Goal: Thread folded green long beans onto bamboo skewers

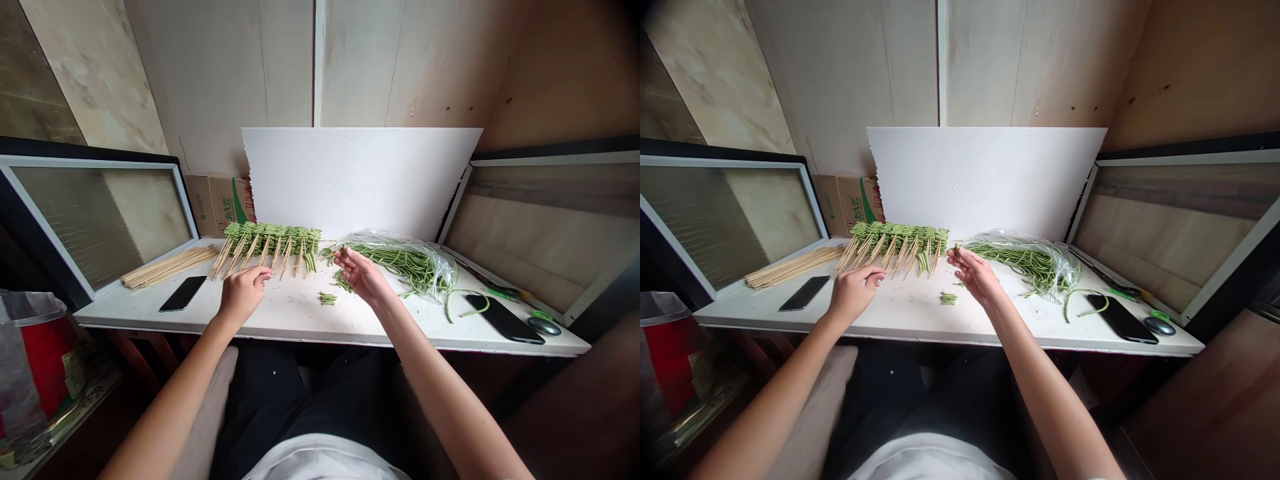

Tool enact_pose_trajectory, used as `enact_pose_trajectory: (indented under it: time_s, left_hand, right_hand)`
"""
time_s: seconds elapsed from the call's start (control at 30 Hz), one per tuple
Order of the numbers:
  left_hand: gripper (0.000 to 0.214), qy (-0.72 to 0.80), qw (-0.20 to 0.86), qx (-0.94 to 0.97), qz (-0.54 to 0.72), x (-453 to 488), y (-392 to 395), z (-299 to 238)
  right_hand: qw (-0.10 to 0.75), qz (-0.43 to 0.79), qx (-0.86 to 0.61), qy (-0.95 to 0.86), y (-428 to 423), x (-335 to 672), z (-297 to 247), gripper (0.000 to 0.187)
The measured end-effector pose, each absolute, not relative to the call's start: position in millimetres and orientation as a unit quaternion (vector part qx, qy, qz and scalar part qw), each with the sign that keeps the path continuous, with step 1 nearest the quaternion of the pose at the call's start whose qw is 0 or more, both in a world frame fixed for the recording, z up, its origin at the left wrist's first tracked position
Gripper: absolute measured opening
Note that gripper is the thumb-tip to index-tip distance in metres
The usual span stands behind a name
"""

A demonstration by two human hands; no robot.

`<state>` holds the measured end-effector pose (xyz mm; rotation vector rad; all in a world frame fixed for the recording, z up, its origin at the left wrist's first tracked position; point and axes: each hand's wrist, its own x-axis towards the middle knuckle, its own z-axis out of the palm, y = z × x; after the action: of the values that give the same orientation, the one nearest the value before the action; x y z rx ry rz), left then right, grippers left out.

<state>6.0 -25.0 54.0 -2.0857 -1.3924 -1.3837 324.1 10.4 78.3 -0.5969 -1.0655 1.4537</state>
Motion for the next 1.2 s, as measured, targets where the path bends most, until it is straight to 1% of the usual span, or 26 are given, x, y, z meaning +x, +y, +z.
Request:
enact_pose_trajectory:
  time_s: [0.13, 0.33, 0.87, 1.2]
  left_hand:
    - [0.023, -0.487, 0.142, -0.720, -0.474, 6.6, -25.8, 54.0]
    - [0.021, -0.488, 0.150, -0.724, -0.463, 8.5, -27.1, 55.1]
    - [0.027, -0.496, 0.173, -0.714, -0.464, 17.4, -32.1, 53.7]
    - [0.029, -0.473, 0.168, -0.714, -0.488, 30.7, -36.3, 48.6]
  right_hand:
    - [0.582, 0.620, -0.257, -0.459, 10.8, 323.7, 78.0, 0.026]
    - [0.591, 0.607, -0.262, -0.463, 7.3, 321.4, 80.5, 0.032]
    - [0.698, 0.458, -0.312, -0.453, -3.1, 298.9, 75.8, 0.035]
    - [0.729, 0.457, -0.284, -0.422, -5.7, 294.5, 73.2, 0.032]
